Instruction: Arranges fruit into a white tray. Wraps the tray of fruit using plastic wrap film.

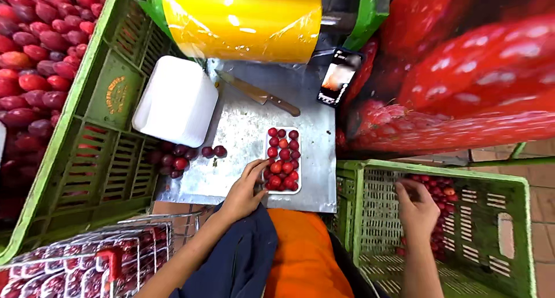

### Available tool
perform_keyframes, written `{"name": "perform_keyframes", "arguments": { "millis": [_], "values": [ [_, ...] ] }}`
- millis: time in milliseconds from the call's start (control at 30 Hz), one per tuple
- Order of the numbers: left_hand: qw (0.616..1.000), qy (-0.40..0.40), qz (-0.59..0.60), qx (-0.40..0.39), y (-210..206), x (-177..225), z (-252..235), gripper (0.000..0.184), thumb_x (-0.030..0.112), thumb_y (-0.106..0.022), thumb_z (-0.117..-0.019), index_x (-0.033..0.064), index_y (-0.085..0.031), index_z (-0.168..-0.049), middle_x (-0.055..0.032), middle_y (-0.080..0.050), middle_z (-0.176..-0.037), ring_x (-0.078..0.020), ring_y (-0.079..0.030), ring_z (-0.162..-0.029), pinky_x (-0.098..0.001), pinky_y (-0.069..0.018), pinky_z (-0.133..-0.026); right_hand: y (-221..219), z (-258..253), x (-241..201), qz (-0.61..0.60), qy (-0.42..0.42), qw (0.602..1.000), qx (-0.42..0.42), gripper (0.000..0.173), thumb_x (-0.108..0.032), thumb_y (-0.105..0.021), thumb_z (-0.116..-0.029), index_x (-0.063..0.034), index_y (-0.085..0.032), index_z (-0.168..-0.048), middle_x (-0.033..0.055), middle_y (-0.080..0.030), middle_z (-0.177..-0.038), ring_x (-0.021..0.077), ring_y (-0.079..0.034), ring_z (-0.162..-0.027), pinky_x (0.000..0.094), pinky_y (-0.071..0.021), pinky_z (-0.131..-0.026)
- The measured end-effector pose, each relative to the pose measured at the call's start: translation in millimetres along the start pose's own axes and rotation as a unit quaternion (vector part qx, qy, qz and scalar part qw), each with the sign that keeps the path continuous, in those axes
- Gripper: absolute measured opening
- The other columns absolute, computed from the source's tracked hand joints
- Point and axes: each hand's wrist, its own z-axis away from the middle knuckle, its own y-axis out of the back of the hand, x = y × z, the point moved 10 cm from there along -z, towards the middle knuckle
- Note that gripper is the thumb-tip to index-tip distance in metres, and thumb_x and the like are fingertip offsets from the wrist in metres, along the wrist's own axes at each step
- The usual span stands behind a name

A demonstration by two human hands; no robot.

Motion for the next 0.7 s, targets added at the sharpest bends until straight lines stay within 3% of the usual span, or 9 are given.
{"name": "perform_keyframes", "arguments": {
  "millis": [67, 133, 200, 267, 333, 433, 533, 600, 700],
  "values": [
    [1.000, -0.001, 0.007, 0.009, 1, -3, 3, 0.080, 0.005, -0.078, -0.0846, 0.0187, -0.042, -0.155, -0.0046, -0.044, -0.154, -0.0144, -0.069, -0.097, -0.0377, -0.0625, -0.082, 26, 18, 115, 0.129, -0.152, 0.980, -0.007, 0.037, -0.027, -0.065, -0.1000, 0.0036, -0.067, -0.120, 0.0314, -0.067, -0.116, 0.0471, -0.065, -0.109, 0.0676, -0.0491, -0.095],
    [1.000, -0.002, 0.003, 0.017, 2, -4, 5, 0.076, 0.003, -0.074, -0.0850, 0.0179, -0.043, -0.154, -0.0045, -0.045, -0.153, -0.0126, -0.068, -0.094, -0.0351, -0.0620, -0.079, 38, 51, 222, 0.220, -0.311, 0.923, -0.048, 0.065, -0.042, -0.068, -0.0971, 0.0031, -0.054, -0.142, 0.0437, -0.044, -0.143, 0.0626, -0.044, -0.131, 0.0768, -0.0374, -0.103],
    [1.000, -0.009, -0.004, 0.019, 3, -1, 4, 0.073, 0.004, -0.071, -0.0866, 0.0169, -0.044, -0.153, -0.0051, -0.046, -0.152, -0.0124, -0.068, -0.093, -0.0341, -0.0615, -0.079, 52, 85, 284, 0.283, -0.414, 0.865, -0.035, 0.088, -0.061, -0.060, -0.0954, -0.0042, -0.036, -0.158, 0.0407, -0.027, -0.157, 0.0633, -0.033, -0.140, 0.0786, -0.0353, -0.104],
    [1.000, -0.020, -0.006, 0.019, 3, 3, 4, 0.070, 0.005, -0.070, -0.0881, 0.0168, -0.045, -0.152, -0.0050, -0.047, -0.152, -0.0124, -0.068, -0.095, -0.0339, -0.0614, -0.080, 58, 112, 318, 0.303, -0.475, 0.826, -0.009, 0.093, -0.071, -0.051, -0.0950, -0.0103, -0.028, -0.163, 0.0348, -0.026, -0.161, 0.0588, -0.033, -0.142, 0.0767, -0.0347, -0.106],
    [0.999, -0.032, -0.007, 0.022, 3, 7, 5, 0.068, 0.006, -0.071, -0.0886, 0.0164, -0.047, -0.152, -0.0052, -0.049, -0.149, -0.0115, -0.068, -0.093, -0.0330, -0.0616, -0.079, 45, 133, 344, 0.281, -0.507, 0.814, -0.036, 0.090, -0.070, -0.043, -0.0992, -0.0090, -0.025, -0.163, 0.0347, -0.028, -0.161, 0.0560, -0.038, -0.141, 0.0703, -0.0381, -0.108],
    [0.999, -0.028, -0.007, 0.015, 3, 7, 7, 0.066, 0.008, -0.070, -0.0903, 0.0165, -0.047, -0.152, -0.0049, -0.050, -0.149, -0.0103, -0.068, -0.089, -0.0324, -0.0618, -0.077, 13, 145, 362, 0.293, -0.499, 0.811, -0.090, 0.084, -0.072, -0.032, -0.1007, -0.0113, -0.039, -0.158, 0.0334, -0.028, -0.162, 0.0541, -0.034, -0.145, 0.0697, -0.0344, -0.111],
    [1.000, -0.009, 0.001, 0.017, 5, 4, 10, 0.064, 0.010, -0.068, -0.0920, 0.0188, -0.047, -0.151, -0.0025, -0.051, -0.148, -0.0098, -0.068, -0.089, -0.0321, -0.0617, -0.077, 12, 139, 365, 0.357, -0.492, 0.792, -0.050, 0.087, -0.077, -0.031, -0.0967, -0.0180, -0.040, -0.159, 0.0291, -0.027, -0.164, 0.0523, -0.033, -0.147, 0.0697, -0.0359, -0.110],
    [1.000, -0.002, 0.002, 0.020, 8, 5, 13, 0.062, 0.010, -0.068, -0.0927, 0.0180, -0.048, -0.150, -0.0019, -0.053, -0.146, -0.0092, -0.068, -0.088, -0.0312, -0.0615, -0.077, 19, 136, 376, 0.373, -0.491, 0.787, -0.014, 0.093, -0.081, -0.033, -0.0929, -0.0178, -0.036, -0.161, 0.0273, -0.028, -0.164, 0.0508, -0.033, -0.147, 0.0711, -0.0354, -0.110],
    [1.000, -0.006, -0.006, 0.020, 12, 7, 16, 0.058, 0.013, -0.067, -0.0935, 0.0165, -0.049, -0.149, -0.0013, -0.055, -0.144, -0.0078, -0.068, -0.090, -0.0295, -0.0612, -0.079, 14, 140, 397, 0.329, -0.522, 0.786, -0.041, 0.102, -0.084, -0.037, -0.0907, -0.0137, -0.026, -0.164, 0.0277, -0.028, -0.164, 0.0481, -0.034, -0.147, 0.0685, -0.0349, -0.112]
  ]
}}
